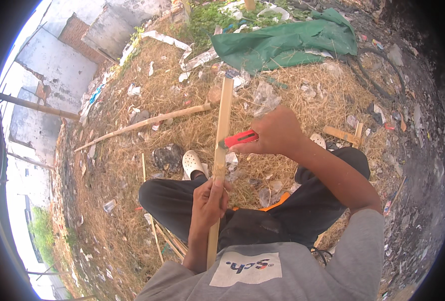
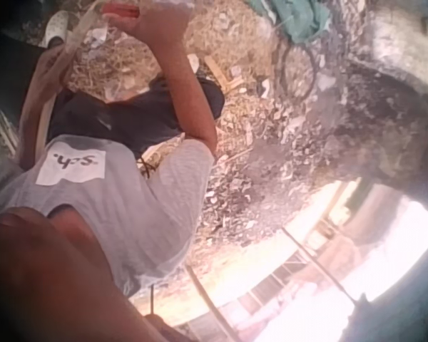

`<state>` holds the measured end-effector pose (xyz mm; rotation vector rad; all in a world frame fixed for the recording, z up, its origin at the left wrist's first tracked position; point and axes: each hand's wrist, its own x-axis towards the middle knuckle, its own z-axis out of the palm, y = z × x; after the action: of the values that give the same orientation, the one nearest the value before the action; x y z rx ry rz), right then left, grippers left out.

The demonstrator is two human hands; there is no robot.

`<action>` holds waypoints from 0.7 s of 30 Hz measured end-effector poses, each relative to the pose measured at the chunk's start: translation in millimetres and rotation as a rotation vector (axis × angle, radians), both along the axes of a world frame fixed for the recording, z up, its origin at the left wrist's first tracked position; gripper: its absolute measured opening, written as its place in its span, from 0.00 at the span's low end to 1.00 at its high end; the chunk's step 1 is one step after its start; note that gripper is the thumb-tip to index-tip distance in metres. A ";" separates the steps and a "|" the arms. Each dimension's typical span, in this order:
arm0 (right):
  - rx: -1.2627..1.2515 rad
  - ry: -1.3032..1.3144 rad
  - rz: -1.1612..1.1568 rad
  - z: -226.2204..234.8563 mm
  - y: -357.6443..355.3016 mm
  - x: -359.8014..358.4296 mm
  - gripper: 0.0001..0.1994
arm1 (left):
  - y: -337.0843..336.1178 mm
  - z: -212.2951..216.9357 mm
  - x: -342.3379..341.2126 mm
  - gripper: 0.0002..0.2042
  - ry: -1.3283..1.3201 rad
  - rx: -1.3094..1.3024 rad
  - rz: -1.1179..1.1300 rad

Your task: The person sits on the ground and uses a red utility knife to shave thin strips from a long bamboo stick. They repeatedly scrape the surface to smooth it and occasionally switch to a metal rod to split or pry the bamboo. The person continues this process on multiple sections of the stick throughout the clip.

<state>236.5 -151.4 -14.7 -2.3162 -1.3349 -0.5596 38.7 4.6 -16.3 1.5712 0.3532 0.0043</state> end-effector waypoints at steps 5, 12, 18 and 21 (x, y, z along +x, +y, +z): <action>-0.003 0.057 -0.257 1.2 -3.2 17.6 0.34 | -1.6 -1.3 -5.3 0.18 0.049 -0.022 -0.022; -0.032 0.246 -0.435 14.9 -26.9 40.2 0.34 | -8.1 -3.7 -16.6 0.19 0.037 -0.073 -0.071; 0.194 0.301 -0.016 19.0 -22.4 3.9 0.19 | 7.3 -4.2 -4.1 0.21 -0.002 -0.108 -0.022; 0.115 0.193 0.076 12.9 -15.7 -0.5 0.17 | 8.0 -4.0 -3.2 0.21 -0.002 -0.108 0.002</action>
<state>236.0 -167.2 -1.8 -2.1568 -1.2602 -0.3687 35.5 12.6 -20.3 1.4635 0.3478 -0.0110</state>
